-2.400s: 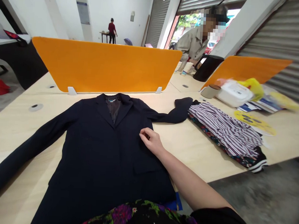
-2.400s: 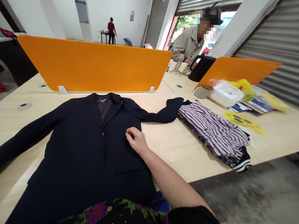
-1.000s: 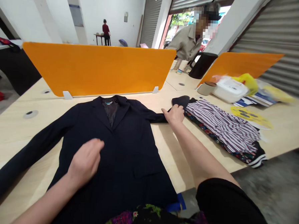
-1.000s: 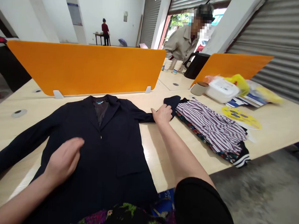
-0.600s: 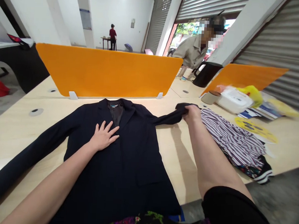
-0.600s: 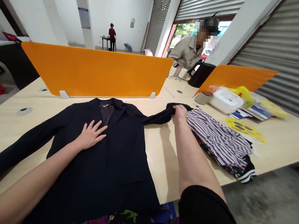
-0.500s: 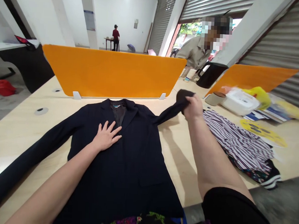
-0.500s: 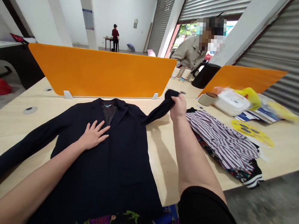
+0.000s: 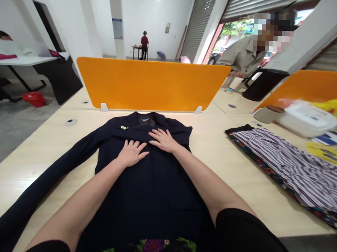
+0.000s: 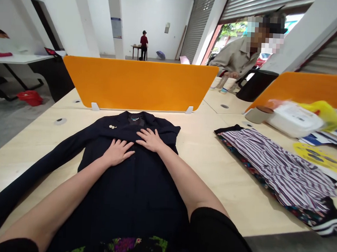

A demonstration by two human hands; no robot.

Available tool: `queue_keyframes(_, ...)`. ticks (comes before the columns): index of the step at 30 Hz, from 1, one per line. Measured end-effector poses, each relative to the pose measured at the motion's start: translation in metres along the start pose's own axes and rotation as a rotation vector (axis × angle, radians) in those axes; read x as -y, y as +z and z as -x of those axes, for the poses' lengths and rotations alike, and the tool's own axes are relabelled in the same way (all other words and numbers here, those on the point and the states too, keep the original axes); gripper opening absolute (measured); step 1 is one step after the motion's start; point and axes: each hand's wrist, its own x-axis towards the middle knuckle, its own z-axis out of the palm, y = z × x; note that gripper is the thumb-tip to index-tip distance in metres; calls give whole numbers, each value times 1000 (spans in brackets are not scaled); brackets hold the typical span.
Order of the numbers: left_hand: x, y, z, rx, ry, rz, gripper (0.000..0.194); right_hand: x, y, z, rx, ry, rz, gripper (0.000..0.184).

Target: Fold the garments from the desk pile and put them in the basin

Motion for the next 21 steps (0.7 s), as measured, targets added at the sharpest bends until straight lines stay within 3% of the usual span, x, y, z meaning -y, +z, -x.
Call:
queue_keyframes(4,3,-12,8,-98,-4,46,45,-5,17,3,22,2,97,58)
queue_keyframes(6,9,-18,10,-203,-69,37,42,-6,21,4,8,-1,103,57)
queue_keyframes(8,17,-20,9,-228,-163,-8,44,-7,22,5,-18,2,85,57)
queue_keyframes(13,41,-15,15,138,-282,45,57,-12,24,6,-94,54,-6,56)
queue_keyframes(16,47,-22,52,142,-252,142,51,-14,26,6,-76,46,6,55)
queue_keyframes(19,47,-42,115,-25,-302,141,40,-15,27,5,-99,44,13,54)
queue_keyframes(21,48,-58,164,-143,-435,-76,37,-14,28,5,-116,40,10,53)
